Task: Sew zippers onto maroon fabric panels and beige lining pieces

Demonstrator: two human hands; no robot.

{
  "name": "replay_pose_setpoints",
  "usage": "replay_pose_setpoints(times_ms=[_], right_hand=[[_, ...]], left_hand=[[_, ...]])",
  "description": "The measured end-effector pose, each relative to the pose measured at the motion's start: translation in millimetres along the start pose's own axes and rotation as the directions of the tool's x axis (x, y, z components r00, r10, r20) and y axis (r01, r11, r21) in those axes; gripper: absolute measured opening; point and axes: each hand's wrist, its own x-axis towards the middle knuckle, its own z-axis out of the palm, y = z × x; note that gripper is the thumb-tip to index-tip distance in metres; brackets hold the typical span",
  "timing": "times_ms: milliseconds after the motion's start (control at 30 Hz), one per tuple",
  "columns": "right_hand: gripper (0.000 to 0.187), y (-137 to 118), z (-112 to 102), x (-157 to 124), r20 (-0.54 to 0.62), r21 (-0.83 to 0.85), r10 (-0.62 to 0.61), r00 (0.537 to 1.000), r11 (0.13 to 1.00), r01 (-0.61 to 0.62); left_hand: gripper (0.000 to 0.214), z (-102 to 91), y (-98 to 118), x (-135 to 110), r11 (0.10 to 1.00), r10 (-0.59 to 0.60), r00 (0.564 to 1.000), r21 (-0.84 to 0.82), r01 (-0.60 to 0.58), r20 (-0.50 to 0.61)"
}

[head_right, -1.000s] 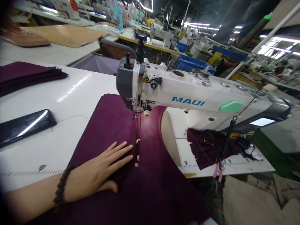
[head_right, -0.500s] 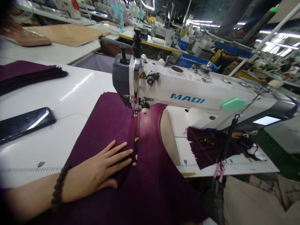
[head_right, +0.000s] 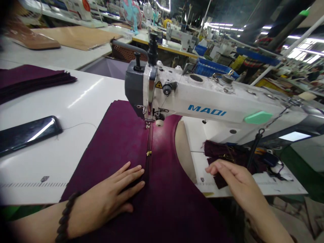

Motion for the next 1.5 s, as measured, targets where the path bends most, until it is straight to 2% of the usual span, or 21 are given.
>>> replay_pose_setpoints(times_ms=[67, 100, 167, 267, 367, 667, 933, 1200, 1500], right_hand=[[0.028, -21.6, 13.9, 5.8, 0.094, -0.038, -0.162, 0.982, 0.985, 0.167], [0.026, -33.5, 26.2, 8.6, 0.109, -0.063, -0.276, 0.955, 0.957, 0.284], [0.039, -53.3, 57.7, 13.5, 0.257, -0.111, -0.436, 0.863, 0.873, 0.474], [0.044, -62.5, 103.2, 18.2, 0.334, -0.23, -0.493, 0.803, 0.784, 0.577], [0.045, -55.5, 125.7, 19.3, 0.343, -0.314, -0.484, 0.805, 0.749, 0.584], [0.047, -55.7, 129.3, 14.6, 0.329, -0.356, -0.467, 0.821, 0.744, 0.565], [0.047, -49.3, 131.4, 17.5, 0.3, -0.345, -0.481, 0.824, 0.75, 0.564], [0.044, -52.0, 130.8, 33.3, 0.297, -0.325, -0.452, 0.841, 0.78, 0.534], [0.042, -54.9, 131.3, 58.6, 0.316, -0.348, -0.414, 0.854, 0.786, 0.511]], left_hand=[[0.047, -0.1, 0.0, 0.4, 1.0, -0.003, 1.0, -0.001, 0.003, -0.007], [0.048, -0.3, 0.1, 0.7, 1.0, -0.005, 1.0, 0.0, 0.005, -0.007], [0.049, -0.9, 0.2, 1.5, 1.0, -0.009, 1.0, 0.008, 0.009, 0.0], [0.05, -2.1, -0.2, 1.8, 1.0, -0.009, 1.0, 0.021, 0.008, 0.019], [0.05, -2.8, -1.5, -0.1, 1.0, -0.01, 0.999, 0.024, 0.009, 0.036], [0.045, -3.5, -8.8, -11.6, 0.999, 0.013, 0.999, 0.031, -0.014, 0.034], [0.049, 0.6, -11.8, -5.8, 0.995, 0.046, 0.999, 0.084, -0.045, 0.001], [0.048, -0.9, -22.7, 4.2, 0.997, 0.034, 0.999, 0.065, -0.034, 0.004], [0.045, 1.8, -40.7, 9.8, 1.0, 0.0, 0.998, 0.013, 0.001, -0.055]])
